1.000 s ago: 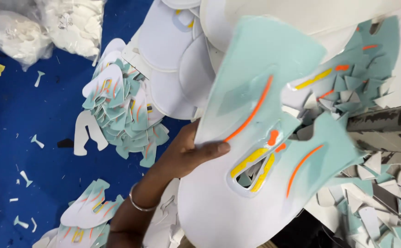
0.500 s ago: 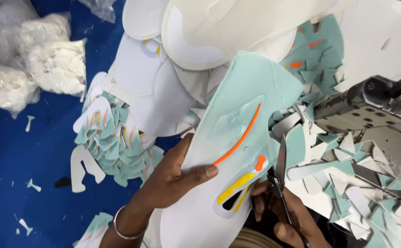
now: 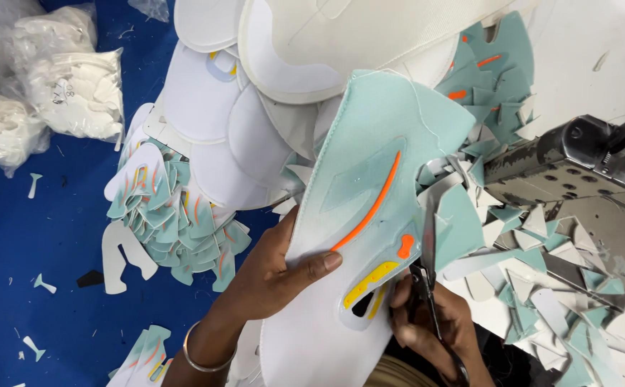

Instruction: Trim excess material from shoe upper components using scissors.

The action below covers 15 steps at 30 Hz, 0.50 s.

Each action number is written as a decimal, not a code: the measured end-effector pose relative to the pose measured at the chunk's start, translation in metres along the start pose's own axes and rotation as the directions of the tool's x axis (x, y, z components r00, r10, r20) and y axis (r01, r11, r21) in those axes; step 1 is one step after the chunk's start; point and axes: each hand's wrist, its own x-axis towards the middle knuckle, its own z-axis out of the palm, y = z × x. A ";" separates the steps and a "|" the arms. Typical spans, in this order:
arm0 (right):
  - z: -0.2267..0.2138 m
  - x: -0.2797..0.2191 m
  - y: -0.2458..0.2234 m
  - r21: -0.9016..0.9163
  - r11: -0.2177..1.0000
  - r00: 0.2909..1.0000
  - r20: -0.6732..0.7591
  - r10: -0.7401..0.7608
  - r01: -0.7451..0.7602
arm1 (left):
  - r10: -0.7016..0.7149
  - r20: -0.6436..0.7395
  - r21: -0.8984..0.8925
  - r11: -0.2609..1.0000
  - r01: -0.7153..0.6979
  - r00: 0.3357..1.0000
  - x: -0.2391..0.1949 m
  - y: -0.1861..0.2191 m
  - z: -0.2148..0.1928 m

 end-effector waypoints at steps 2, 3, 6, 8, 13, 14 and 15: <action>0.003 0.004 -0.007 -0.154 0.987 0.995 -0.092 0.028 -0.042 | 0.008 0.003 -0.007 1.000 -0.008 1.000 0.001 -0.001 -0.001; 0.002 0.004 -0.005 -0.155 0.987 0.996 -0.088 0.029 -0.043 | 0.008 -0.001 -0.006 1.000 -0.008 1.000 0.001 -0.002 -0.001; 0.001 0.007 0.002 -0.364 0.922 0.977 -0.205 0.056 -0.130 | -0.007 -0.011 0.002 1.000 0.007 1.000 0.002 -0.007 0.000; 0.003 0.009 0.008 -0.458 0.878 0.966 -0.259 0.017 -0.139 | -0.028 -0.013 -0.048 0.998 0.027 1.000 0.003 -0.011 0.001; 0.017 0.021 0.012 -0.519 0.850 0.968 -0.245 -0.042 -0.094 | -0.001 -0.110 -0.079 0.997 -0.008 0.994 -0.010 -0.001 -0.009; 0.018 0.024 0.016 -0.541 0.839 0.975 -0.212 -0.071 -0.056 | -0.009 -0.137 -0.111 0.994 -0.007 0.991 -0.018 0.004 -0.013; 0.015 0.027 0.017 -0.536 0.843 0.978 -0.197 -0.067 -0.050 | -0.012 -0.151 -0.102 0.995 -0.004 0.988 -0.027 0.007 -0.019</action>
